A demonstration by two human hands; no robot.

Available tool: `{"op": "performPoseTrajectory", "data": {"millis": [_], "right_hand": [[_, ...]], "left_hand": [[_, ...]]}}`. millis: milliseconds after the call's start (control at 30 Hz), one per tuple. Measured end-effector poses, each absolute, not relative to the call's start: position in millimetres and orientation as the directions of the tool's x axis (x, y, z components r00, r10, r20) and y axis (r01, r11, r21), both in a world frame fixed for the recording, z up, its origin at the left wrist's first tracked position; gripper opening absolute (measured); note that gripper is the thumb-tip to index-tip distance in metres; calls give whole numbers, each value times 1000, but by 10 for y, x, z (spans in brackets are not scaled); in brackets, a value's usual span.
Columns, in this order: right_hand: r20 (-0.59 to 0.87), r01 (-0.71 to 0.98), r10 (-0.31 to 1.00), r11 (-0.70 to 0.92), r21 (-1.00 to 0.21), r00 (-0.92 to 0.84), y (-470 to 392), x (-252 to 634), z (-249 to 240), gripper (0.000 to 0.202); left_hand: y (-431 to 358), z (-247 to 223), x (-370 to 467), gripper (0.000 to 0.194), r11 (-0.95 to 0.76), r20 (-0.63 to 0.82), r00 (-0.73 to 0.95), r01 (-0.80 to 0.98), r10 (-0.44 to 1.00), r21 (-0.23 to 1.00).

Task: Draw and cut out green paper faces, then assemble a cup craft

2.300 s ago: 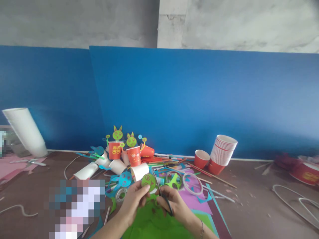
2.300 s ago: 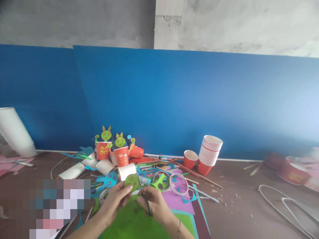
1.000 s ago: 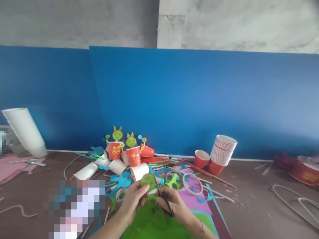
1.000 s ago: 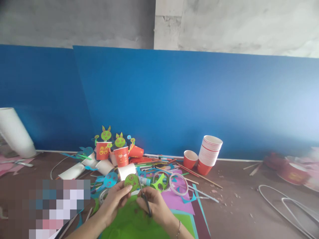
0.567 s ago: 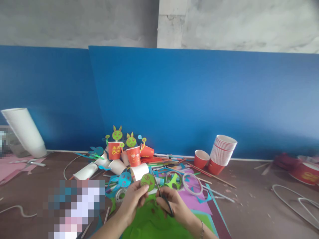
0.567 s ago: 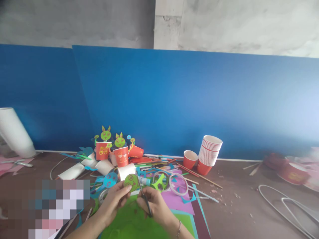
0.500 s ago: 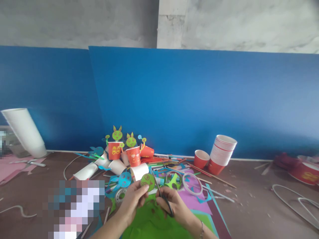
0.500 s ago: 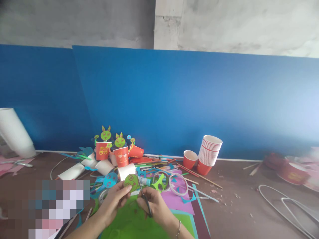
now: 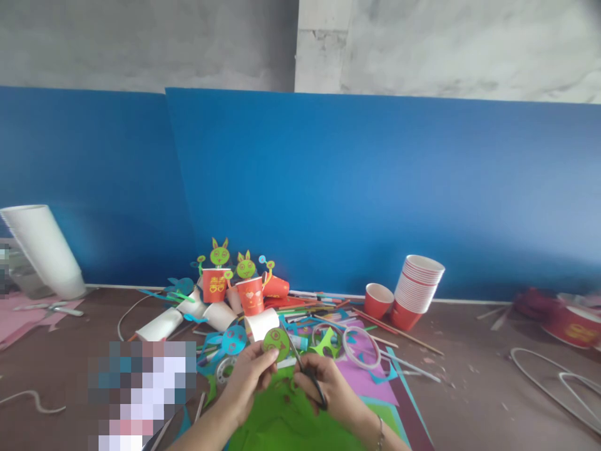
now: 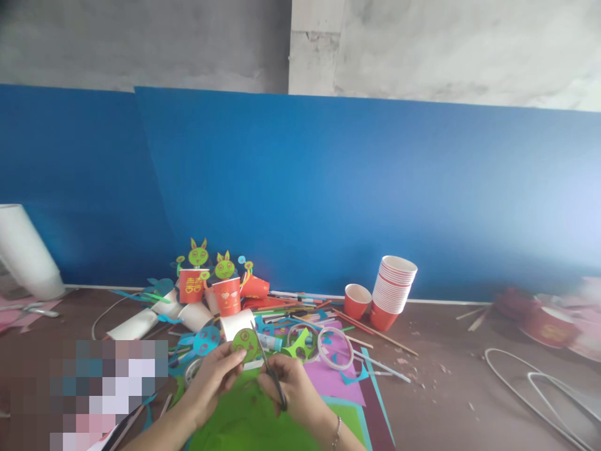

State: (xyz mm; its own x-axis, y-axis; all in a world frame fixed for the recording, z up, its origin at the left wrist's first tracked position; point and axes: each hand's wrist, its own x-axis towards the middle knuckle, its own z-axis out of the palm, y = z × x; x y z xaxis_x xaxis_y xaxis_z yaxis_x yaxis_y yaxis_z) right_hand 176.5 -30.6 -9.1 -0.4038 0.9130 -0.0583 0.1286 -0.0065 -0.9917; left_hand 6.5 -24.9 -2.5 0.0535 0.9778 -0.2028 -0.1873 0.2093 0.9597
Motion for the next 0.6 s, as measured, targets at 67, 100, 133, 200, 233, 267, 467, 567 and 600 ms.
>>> {"op": "performPoseTrajectory", "data": {"millis": [67,100,133,200,233,267,467,567,600], "right_hand": [[-71,166,925,-8,-986,-374,-286,1762,-126,25],[-73,188,935,-7,-982,-346,-270,1769,-149,23],[-69,218,948,1,-976,-312,-252,1783,-170,21],[-33,343,973,49,-938,-229,-216,1836,-194,22],[-7,445,982,78,-892,-186,-201,1871,-191,23],[20,564,988,103,-819,-151,-190,1910,-176,22],[-7,942,996,83,-327,-90,-212,2059,9,29],[-36,957,995,79,-280,-93,-235,2048,70,27],[-44,956,995,78,-282,-94,-238,2043,84,25]], "left_hand": [[-242,-32,64,31,203,-196,53,-186,979,961],[-238,-39,62,31,197,-190,54,-184,980,963],[-234,-46,58,32,189,-181,57,-178,982,966],[-219,-58,42,33,168,-160,65,-150,985,974],[-209,-60,30,33,157,-149,71,-129,986,979],[-196,-58,15,33,150,-142,79,-106,987,983],[-135,57,-148,30,177,-245,372,206,896,962],[-154,133,-238,29,188,-365,511,365,779,912],[-164,153,-260,30,187,-399,536,407,744,894]]}}
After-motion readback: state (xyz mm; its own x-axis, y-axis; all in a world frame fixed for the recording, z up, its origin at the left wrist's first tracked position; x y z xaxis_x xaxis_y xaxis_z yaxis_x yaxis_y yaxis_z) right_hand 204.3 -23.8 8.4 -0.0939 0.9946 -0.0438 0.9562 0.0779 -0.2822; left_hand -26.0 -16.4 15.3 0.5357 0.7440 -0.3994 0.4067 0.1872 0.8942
